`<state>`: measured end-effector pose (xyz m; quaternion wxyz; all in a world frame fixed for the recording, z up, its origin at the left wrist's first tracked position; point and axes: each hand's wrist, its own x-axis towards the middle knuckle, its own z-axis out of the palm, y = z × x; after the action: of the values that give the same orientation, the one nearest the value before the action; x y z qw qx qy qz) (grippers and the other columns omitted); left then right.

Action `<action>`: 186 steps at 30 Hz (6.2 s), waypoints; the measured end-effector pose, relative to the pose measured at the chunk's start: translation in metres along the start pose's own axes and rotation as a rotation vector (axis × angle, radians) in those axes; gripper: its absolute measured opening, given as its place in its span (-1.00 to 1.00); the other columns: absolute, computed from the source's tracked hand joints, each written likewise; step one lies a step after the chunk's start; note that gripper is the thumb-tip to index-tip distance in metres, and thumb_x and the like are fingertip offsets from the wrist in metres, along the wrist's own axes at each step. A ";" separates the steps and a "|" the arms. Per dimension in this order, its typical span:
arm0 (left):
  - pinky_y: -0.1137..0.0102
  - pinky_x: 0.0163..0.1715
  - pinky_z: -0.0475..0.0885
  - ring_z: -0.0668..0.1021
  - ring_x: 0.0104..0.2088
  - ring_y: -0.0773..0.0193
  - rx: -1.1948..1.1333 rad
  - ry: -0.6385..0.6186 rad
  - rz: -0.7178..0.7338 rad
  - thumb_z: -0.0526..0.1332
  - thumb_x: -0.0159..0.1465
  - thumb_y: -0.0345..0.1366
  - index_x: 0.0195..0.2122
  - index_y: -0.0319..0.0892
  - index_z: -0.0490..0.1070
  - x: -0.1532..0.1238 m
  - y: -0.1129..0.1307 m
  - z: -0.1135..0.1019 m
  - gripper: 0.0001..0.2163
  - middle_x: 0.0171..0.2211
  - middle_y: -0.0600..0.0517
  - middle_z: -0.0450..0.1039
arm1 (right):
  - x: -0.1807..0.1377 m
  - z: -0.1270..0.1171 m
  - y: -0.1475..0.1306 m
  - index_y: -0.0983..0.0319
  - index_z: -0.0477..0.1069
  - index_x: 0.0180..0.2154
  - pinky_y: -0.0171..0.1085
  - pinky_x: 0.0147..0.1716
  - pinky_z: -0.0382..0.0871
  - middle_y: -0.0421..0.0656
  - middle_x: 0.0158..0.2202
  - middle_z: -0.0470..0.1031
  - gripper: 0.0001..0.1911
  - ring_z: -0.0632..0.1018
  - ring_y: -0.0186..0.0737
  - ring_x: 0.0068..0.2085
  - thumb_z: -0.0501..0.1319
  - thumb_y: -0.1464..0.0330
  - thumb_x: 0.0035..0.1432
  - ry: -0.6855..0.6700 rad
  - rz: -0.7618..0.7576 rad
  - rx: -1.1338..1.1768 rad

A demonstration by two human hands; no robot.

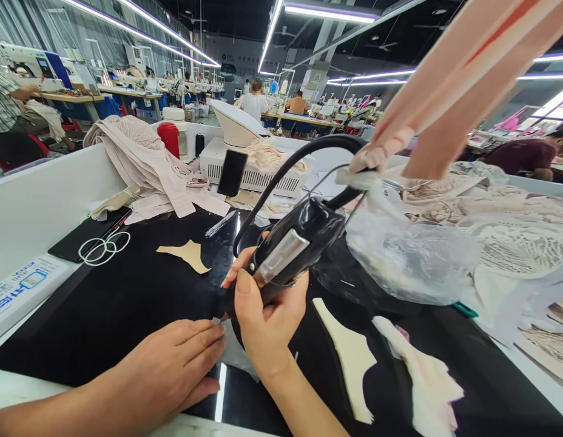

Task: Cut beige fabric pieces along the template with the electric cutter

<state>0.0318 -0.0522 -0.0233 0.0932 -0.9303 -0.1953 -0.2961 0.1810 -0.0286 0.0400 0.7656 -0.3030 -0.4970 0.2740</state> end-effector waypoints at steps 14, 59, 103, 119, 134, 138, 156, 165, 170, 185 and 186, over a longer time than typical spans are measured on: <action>0.37 -0.06 0.46 0.58 -0.06 0.22 0.012 -0.019 0.014 0.07 0.47 -0.10 -0.11 -0.30 0.50 -0.002 -0.001 0.003 -0.65 -0.09 -0.05 0.60 | 0.001 0.007 0.005 0.09 0.34 0.01 -0.30 -0.51 0.48 -0.28 -0.35 0.49 -0.66 0.50 -0.34 -0.46 0.32 0.29 0.22 -0.024 0.024 0.062; 0.26 0.13 0.45 0.52 0.02 0.18 -0.202 -0.240 0.083 0.06 0.47 -0.28 0.03 -0.24 0.43 0.014 0.002 -0.012 -0.75 -0.04 -0.06 0.50 | -0.030 -0.036 -0.043 0.12 0.36 -0.07 -0.27 -0.55 0.48 -0.25 -0.37 0.48 -0.67 0.51 -0.30 -0.49 0.37 0.21 0.17 0.007 0.023 0.001; 0.29 -0.05 0.53 0.56 -0.09 0.17 -0.200 -0.251 0.058 0.03 0.48 -0.29 0.04 -0.30 0.42 0.010 0.016 -0.013 -0.73 -0.12 -0.09 0.51 | -0.027 -0.044 -0.047 0.08 0.37 -0.01 -0.26 -0.55 0.45 -0.25 -0.37 0.48 -0.61 0.50 -0.28 -0.49 0.38 0.20 0.16 0.047 0.044 -0.008; 0.22 -0.07 0.57 0.58 -0.10 0.11 -0.180 -0.245 0.076 0.05 0.46 -0.30 0.02 -0.33 0.42 0.010 0.016 -0.012 -0.74 -0.13 -0.11 0.52 | -0.026 -0.046 -0.043 0.08 0.36 0.00 -0.25 -0.55 0.45 -0.26 -0.37 0.49 -0.60 0.50 -0.27 -0.49 0.38 0.21 0.15 0.058 0.025 -0.010; 0.21 -0.07 0.58 0.59 -0.09 0.08 -0.170 -0.247 0.082 0.04 0.47 -0.31 0.04 -0.34 0.41 0.009 0.016 -0.013 -0.73 -0.12 -0.12 0.53 | -0.028 -0.040 -0.044 0.10 0.34 0.00 -0.25 -0.55 0.46 -0.26 -0.37 0.48 -0.58 0.49 -0.28 -0.49 0.38 0.19 0.15 0.033 0.027 0.022; 0.21 -0.08 0.58 0.58 -0.10 0.10 -0.163 -0.229 0.081 0.04 0.47 -0.30 0.03 -0.34 0.43 0.010 0.016 -0.013 -0.73 -0.13 -0.10 0.53 | -0.030 -0.041 -0.044 0.09 0.32 0.02 -0.25 -0.55 0.45 -0.26 -0.36 0.48 -0.57 0.49 -0.28 -0.49 0.37 0.19 0.16 0.025 0.037 0.005; 0.27 -0.10 0.53 0.56 -0.13 0.15 -0.131 -0.212 0.075 0.07 0.46 -0.28 0.04 -0.30 0.42 0.010 0.019 -0.013 -0.74 -0.15 -0.07 0.52 | -0.030 -0.041 -0.046 0.11 0.30 -0.03 -0.26 -0.54 0.45 -0.26 -0.37 0.48 -0.58 0.50 -0.28 -0.49 0.38 0.17 0.15 0.026 0.043 -0.010; 0.28 -0.12 0.53 0.56 -0.15 0.18 -0.130 -0.252 0.080 0.06 0.47 -0.28 0.04 -0.29 0.41 0.008 0.017 -0.014 -0.75 -0.16 -0.07 0.52 | -0.028 -0.040 -0.046 0.10 0.36 0.00 -0.24 -0.55 0.46 -0.25 -0.36 0.48 -0.59 0.50 -0.27 -0.49 0.38 0.21 0.15 0.080 0.027 0.004; 0.27 -0.11 0.52 0.56 -0.14 0.17 -0.116 -0.215 0.085 0.02 0.48 -0.32 0.04 -0.29 0.42 0.009 0.019 -0.013 -0.74 -0.17 -0.07 0.53 | -0.028 -0.039 -0.046 0.11 0.34 -0.01 -0.25 -0.56 0.46 -0.26 -0.37 0.48 -0.58 0.50 -0.28 -0.49 0.38 0.19 0.15 0.052 0.032 -0.008; 0.25 -0.09 0.53 0.56 -0.11 0.15 -0.137 -0.217 0.067 0.10 0.45 -0.29 0.05 -0.27 0.41 0.008 0.021 -0.014 -0.76 -0.15 -0.08 0.52 | -0.034 -0.041 -0.051 0.09 0.35 0.00 -0.25 -0.56 0.45 -0.25 -0.36 0.47 -0.61 0.49 -0.27 -0.49 0.37 0.22 0.16 0.053 0.057 0.017; 0.25 -0.09 0.53 0.56 -0.11 0.14 -0.138 -0.219 0.064 0.09 0.45 -0.29 0.04 -0.27 0.41 0.008 0.020 -0.014 -0.76 -0.15 -0.08 0.52 | -0.035 -0.040 -0.052 0.09 0.36 -0.01 -0.26 -0.57 0.45 -0.25 -0.36 0.47 -0.60 0.48 -0.27 -0.49 0.38 0.22 0.15 0.052 0.052 0.029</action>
<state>0.0392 -0.0722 -0.0085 0.0162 -0.9670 -0.1538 -0.2024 0.2119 -0.0962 0.0439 0.7751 -0.3116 -0.4649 0.2932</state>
